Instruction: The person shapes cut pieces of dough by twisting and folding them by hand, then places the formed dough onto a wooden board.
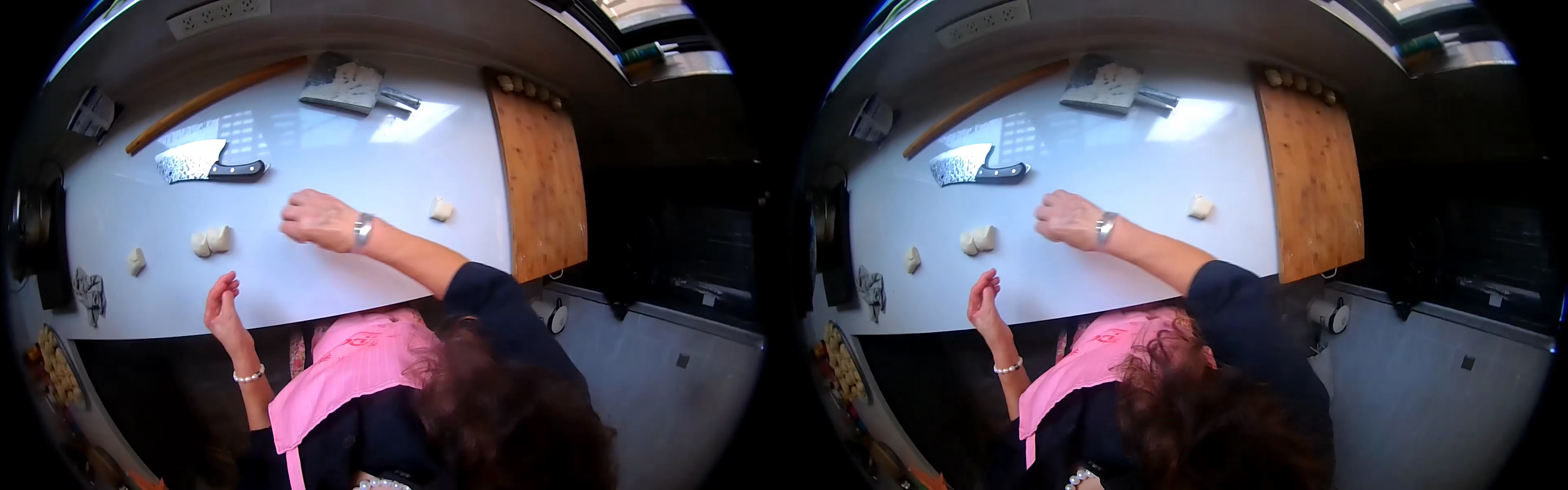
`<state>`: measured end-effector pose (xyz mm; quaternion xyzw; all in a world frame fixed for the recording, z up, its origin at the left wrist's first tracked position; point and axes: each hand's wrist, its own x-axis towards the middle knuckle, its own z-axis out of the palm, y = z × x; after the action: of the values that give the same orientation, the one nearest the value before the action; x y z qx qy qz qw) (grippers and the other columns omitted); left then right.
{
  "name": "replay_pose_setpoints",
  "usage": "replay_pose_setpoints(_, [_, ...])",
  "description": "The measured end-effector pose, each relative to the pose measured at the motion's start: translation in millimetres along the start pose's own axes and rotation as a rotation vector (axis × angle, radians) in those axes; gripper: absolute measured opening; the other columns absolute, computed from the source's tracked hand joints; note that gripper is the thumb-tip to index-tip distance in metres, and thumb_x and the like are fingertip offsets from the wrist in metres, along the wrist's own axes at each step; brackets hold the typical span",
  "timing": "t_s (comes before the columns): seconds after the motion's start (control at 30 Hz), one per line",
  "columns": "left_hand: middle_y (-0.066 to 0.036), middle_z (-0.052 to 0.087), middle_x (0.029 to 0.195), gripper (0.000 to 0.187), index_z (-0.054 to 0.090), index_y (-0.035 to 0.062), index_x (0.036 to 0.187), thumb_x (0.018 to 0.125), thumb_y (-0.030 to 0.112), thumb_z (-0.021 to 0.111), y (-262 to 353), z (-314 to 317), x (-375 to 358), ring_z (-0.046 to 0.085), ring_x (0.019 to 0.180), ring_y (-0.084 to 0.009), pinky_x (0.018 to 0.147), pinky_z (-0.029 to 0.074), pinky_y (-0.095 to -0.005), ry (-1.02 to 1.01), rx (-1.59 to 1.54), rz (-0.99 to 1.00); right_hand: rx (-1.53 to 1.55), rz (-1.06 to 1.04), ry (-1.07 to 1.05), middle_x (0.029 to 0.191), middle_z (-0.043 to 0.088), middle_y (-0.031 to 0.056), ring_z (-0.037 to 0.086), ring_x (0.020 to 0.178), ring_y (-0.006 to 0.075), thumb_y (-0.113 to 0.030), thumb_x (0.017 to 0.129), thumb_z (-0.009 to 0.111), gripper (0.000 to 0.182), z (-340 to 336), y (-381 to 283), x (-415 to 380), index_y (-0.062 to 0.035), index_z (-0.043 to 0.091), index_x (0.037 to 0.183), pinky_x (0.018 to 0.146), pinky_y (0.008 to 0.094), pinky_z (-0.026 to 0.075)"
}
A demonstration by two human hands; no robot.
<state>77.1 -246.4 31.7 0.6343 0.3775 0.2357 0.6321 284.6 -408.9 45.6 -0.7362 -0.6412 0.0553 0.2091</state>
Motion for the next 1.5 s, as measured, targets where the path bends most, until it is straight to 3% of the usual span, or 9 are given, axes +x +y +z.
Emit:
replay_pose_setpoints(0.17, [-0.008,0.067,0.094,0.018,0.067,-0.0026,0.094,0.084,-0.003,0.052,-3,55,11,0.061,0.086,-0.0140,0.080,0.048,-0.0259,-0.462,0.099,-0.011,-0.028,-0.069,-0.068,0.083,0.054,0.0061,0.053,0.086,0.0233,-0.010,0.071,0.053,0.003,19,16,-69,-0.0092,0.053,0.074,0.081,0.0347,0.043])
replay_pose_setpoints(0.27, [-0.006,0.068,0.090,0.019,0.069,0.0003,0.093,0.082,0.000,0.054,-7,99,18,0.061,0.085,-0.0128,0.080,0.047,-0.0249,-0.608,0.275,0.069,-0.050,0.047,0.160,0.093,0.058,0.0106,0.054,0.093,0.0269,-0.012,0.071,0.055,0.017,10,9,-78,-0.0070,0.057,0.087,0.084,0.0378,0.043])
replay_pose_setpoints(0.3, [-0.007,0.068,0.089,0.019,0.069,0.0001,0.092,0.081,0.000,0.054,-24,112,28,0.061,0.085,-0.0130,0.079,0.047,-0.0249,-0.625,0.140,0.159,0.099,0.247,0.189,0.102,0.059,0.0129,0.054,0.100,0.0316,-0.008,0.071,0.063,0.042,-15,0,-82,-0.0032,0.055,0.112,0.093,0.0408,0.040])
replay_pose_setpoints(0.4, [-0.008,0.067,0.093,0.021,0.068,-0.0003,0.088,0.078,-0.006,0.050,-20,119,26,0.060,0.089,-0.0143,0.082,0.046,-0.0257,-0.676,0.001,0.123,0.330,0.845,0.595,0.087,0.062,0.0054,0.057,0.073,0.0144,-0.007,0.083,0.061,0.027,-6,-29,-119,-0.0063,0.064,0.109,0.066,0.0250,0.046])
replay_pose_setpoints(0.5, [-0.009,0.067,0.093,0.021,0.068,-0.0006,0.083,0.076,-0.008,0.050,-23,125,27,0.060,0.089,-0.0158,0.081,0.047,-0.0266,-0.760,0.028,0.196,0.873,1.092,0.650,0.078,0.062,0.0014,0.051,0.062,0.0067,-0.009,0.087,0.057,0.022,27,-41,-133,-0.0088,0.067,0.106,0.056,0.0210,0.043])
replay_pose_setpoints(0.93, [-0.011,0.067,0.090,0.022,0.067,-0.0027,0.081,0.072,-0.012,0.049,-33,144,33,0.062,0.084,-0.0175,0.078,0.050,-0.0286,-0.900,0.140,0.293,1.069,1.006,0.703,0.062,0.051,-0.0046,0.044,0.052,0.0039,-0.012,0.089,0.054,0.025,60,-50,-111,-0.0118,0.065,0.112,0.048,0.0203,0.040])
replay_pose_setpoints(1.2, [-0.005,0.068,0.078,0.018,0.072,0.0120,0.075,0.072,0.002,0.057,-30,150,41,0.063,0.070,-0.0205,0.065,0.051,-0.0301,-0.850,0.450,0.472,1.021,1.189,0.537,0.055,0.048,-0.0033,0.043,0.048,0.0051,-0.014,0.089,0.052,0.026,51,-45,-109,-0.0118,0.066,0.110,0.047,0.0221,0.040])
replay_pose_setpoints(1.3, [-0.007,0.069,0.084,0.015,0.071,0.0072,0.078,0.073,0.001,0.058,-27,147,45,0.065,0.077,-0.0182,0.069,0.051,-0.0283,-0.848,0.715,0.514,0.981,1.305,0.444,0.054,0.048,-0.0024,0.044,0.048,0.0054,-0.015,0.088,0.051,0.027,46,-43,-117,-0.0127,0.067,0.110,0.048,0.0229,0.040])
replay_pose_setpoints(1.5, [-0.003,0.067,0.086,0.021,0.072,0.0141,0.087,0.072,0.004,0.061,-18,132,60,0.063,0.075,-0.0154,0.066,0.049,-0.0270,-0.841,0.338,0.328,0.899,1.283,0.670,0.060,0.052,0.0002,0.048,0.052,0.0070,-0.011,0.080,0.064,0.026,46,-46,-123,-0.0103,0.067,0.106,0.050,0.0234,0.042])
